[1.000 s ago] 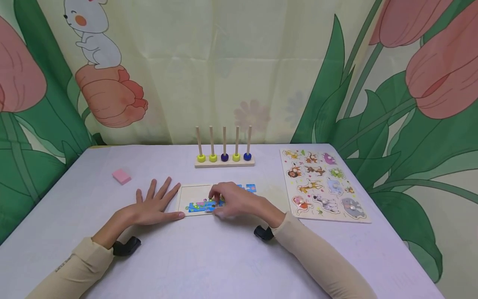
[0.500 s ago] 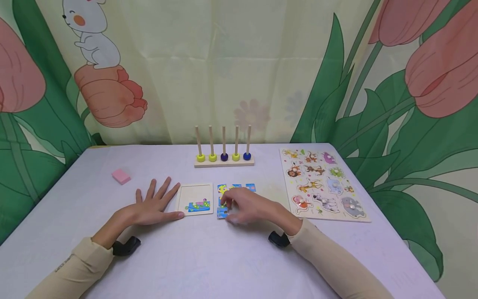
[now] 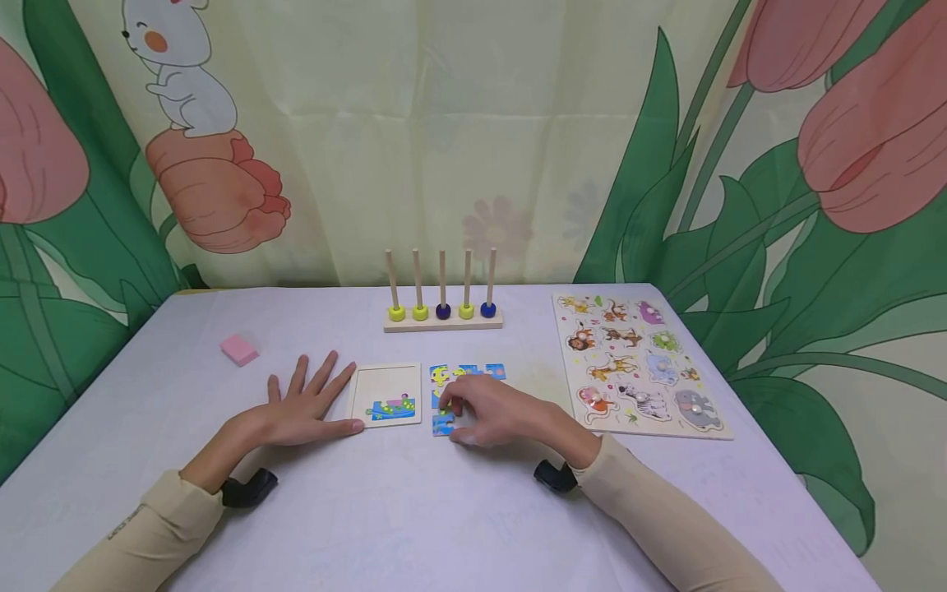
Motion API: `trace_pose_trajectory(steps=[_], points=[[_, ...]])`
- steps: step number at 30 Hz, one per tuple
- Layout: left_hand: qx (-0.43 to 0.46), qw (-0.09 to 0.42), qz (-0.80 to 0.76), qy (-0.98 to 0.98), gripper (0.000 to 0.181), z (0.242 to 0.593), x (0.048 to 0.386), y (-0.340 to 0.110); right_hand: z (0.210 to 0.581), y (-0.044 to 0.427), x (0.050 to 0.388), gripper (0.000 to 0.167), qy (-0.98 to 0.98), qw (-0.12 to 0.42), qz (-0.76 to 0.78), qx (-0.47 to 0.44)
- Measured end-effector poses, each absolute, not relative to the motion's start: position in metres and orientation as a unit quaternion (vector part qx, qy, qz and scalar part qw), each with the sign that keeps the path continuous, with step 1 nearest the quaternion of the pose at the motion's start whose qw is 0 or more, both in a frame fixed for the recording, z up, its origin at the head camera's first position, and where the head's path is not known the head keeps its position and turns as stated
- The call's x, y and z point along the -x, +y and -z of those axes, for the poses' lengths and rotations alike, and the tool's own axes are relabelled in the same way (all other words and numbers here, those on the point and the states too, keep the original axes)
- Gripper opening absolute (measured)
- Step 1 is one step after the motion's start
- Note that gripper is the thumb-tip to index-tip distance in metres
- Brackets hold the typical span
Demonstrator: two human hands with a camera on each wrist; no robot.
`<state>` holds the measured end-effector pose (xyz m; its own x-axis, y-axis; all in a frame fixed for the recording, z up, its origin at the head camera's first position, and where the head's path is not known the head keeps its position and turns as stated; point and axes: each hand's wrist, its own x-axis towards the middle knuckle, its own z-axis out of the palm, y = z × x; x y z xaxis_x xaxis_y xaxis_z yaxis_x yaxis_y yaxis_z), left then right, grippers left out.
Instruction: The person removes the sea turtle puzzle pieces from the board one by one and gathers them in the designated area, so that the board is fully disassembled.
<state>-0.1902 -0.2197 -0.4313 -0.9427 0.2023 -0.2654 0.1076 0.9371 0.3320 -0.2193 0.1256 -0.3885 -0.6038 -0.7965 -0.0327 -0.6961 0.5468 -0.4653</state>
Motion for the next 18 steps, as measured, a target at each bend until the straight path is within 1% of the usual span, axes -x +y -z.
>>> trace_pose_trajectory(steps=[14, 18], points=[[-0.077, 0.161, -0.159, 0.971, 0.121, 0.4254, 0.1887, -0.2184, 0.3895, 0.1264, 0.2191, 0.031, 0.874, 0.122, 0.207, 0.422], [-0.076, 0.163, -0.158, 0.971, 0.122, 0.4253, 0.1889, -0.2180, 0.3900, 0.1269, 0.2195, 0.035, 0.870, 0.123, 0.210, 0.428]])
